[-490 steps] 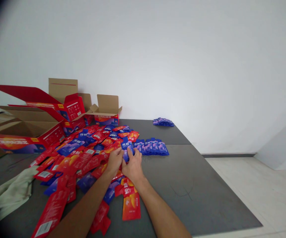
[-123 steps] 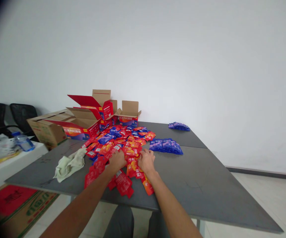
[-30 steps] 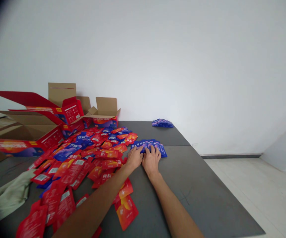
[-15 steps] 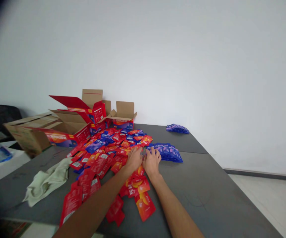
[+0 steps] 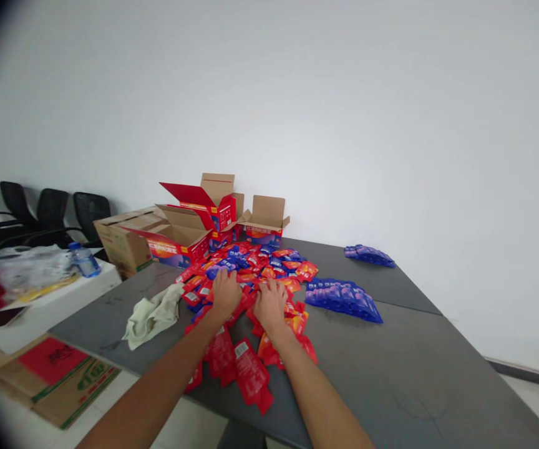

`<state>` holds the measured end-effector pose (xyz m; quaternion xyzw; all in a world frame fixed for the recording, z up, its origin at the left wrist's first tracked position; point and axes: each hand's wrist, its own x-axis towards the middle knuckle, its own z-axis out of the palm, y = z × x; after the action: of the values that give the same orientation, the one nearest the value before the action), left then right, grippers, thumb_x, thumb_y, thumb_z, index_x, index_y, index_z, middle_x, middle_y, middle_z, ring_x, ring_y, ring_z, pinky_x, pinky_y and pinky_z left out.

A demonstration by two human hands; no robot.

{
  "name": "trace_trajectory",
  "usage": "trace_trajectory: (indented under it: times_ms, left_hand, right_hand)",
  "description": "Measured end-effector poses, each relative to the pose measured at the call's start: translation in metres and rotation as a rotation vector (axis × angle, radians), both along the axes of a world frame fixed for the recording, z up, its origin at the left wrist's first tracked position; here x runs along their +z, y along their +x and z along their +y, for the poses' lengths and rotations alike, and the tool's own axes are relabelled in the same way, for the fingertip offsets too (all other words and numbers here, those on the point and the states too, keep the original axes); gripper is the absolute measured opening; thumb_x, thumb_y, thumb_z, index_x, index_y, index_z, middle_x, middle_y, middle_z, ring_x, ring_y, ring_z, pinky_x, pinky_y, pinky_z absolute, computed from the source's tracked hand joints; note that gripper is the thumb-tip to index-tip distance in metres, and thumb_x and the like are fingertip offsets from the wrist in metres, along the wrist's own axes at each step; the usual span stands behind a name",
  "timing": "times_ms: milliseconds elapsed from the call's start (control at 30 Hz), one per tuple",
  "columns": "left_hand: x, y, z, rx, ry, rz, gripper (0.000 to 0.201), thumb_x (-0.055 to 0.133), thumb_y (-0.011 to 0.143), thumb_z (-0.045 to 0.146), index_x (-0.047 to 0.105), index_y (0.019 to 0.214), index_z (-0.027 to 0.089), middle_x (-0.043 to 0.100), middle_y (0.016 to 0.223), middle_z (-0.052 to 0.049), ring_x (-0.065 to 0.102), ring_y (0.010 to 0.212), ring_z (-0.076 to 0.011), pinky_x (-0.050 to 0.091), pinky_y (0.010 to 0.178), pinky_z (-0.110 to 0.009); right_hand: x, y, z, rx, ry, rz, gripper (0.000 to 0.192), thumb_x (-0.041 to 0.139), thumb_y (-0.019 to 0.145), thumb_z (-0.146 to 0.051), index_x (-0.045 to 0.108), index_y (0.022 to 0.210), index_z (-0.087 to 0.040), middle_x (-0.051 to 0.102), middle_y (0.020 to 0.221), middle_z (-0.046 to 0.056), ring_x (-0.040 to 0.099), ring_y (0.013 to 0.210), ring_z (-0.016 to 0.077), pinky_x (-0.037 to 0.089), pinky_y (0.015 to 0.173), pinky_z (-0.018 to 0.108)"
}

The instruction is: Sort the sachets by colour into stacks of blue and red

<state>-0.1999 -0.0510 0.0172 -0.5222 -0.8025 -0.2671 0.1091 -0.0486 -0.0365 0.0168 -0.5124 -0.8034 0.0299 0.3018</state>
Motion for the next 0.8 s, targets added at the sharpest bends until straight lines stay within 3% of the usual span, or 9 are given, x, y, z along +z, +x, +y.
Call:
trace_trajectory:
  times_ms: [167,333,500,633,800]
  left_hand:
    - [0.011,-0.040,0.000,0.150,0.022,0.014,0.049,0.046,0.090,0.022,0.054,0.137,0.013,0.046,0.145,-0.021,0.038,0.137,-0.0363,0.033,0.109,-0.051]
    - [0.007,-0.062,0.005,0.217,-0.056,-0.109,0.040,0.048,0.092,0.026,0.060,0.129,0.016,0.059,0.126,-0.020,0.053,0.119,-0.0353,0.040,0.098,-0.051]
    - [0.004,-0.060,0.005,0.147,0.073,-0.182,0.032,0.051,0.085,0.014,0.063,0.114,0.017,0.061,0.114,-0.015,0.055,0.113,-0.0302,0.042,0.097,-0.047]
    - [0.008,-0.051,0.006,-0.005,0.230,-0.405,0.027,0.051,0.076,0.004,0.062,0.098,0.017,0.062,0.107,-0.009,0.059,0.104,-0.0199,0.045,0.096,-0.034]
    - [0.003,-0.030,0.010,-0.058,0.345,-0.691,0.023,0.057,0.072,0.007,0.059,0.091,0.019,0.066,0.096,-0.004,0.062,0.097,-0.0187,0.048,0.092,-0.034]
  right_hand:
    - [0.006,-0.042,-0.010,0.106,-0.051,-0.002,0.034,0.045,0.094,-0.026,0.067,0.119,-0.026,0.054,0.138,0.008,0.040,0.123,0.0291,0.033,0.097,0.041]
    - [0.008,-0.063,-0.012,0.126,-0.112,-0.017,0.037,0.046,0.092,-0.025,0.065,0.123,-0.028,0.053,0.139,0.008,0.040,0.124,0.0286,0.034,0.095,0.040]
    - [0.006,-0.066,-0.011,0.130,-0.143,-0.021,0.037,0.045,0.092,-0.024,0.067,0.122,-0.027,0.053,0.139,0.007,0.041,0.123,0.0277,0.035,0.094,0.039]
    - [0.002,-0.064,-0.009,0.137,-0.154,0.016,0.035,0.046,0.093,-0.025,0.069,0.119,-0.026,0.056,0.136,0.008,0.044,0.122,0.0269,0.036,0.095,0.036]
    - [0.000,-0.056,-0.003,0.157,-0.164,0.175,0.031,0.043,0.095,-0.027,0.069,0.112,-0.018,0.067,0.118,0.012,0.056,0.110,0.0239,0.039,0.093,0.032]
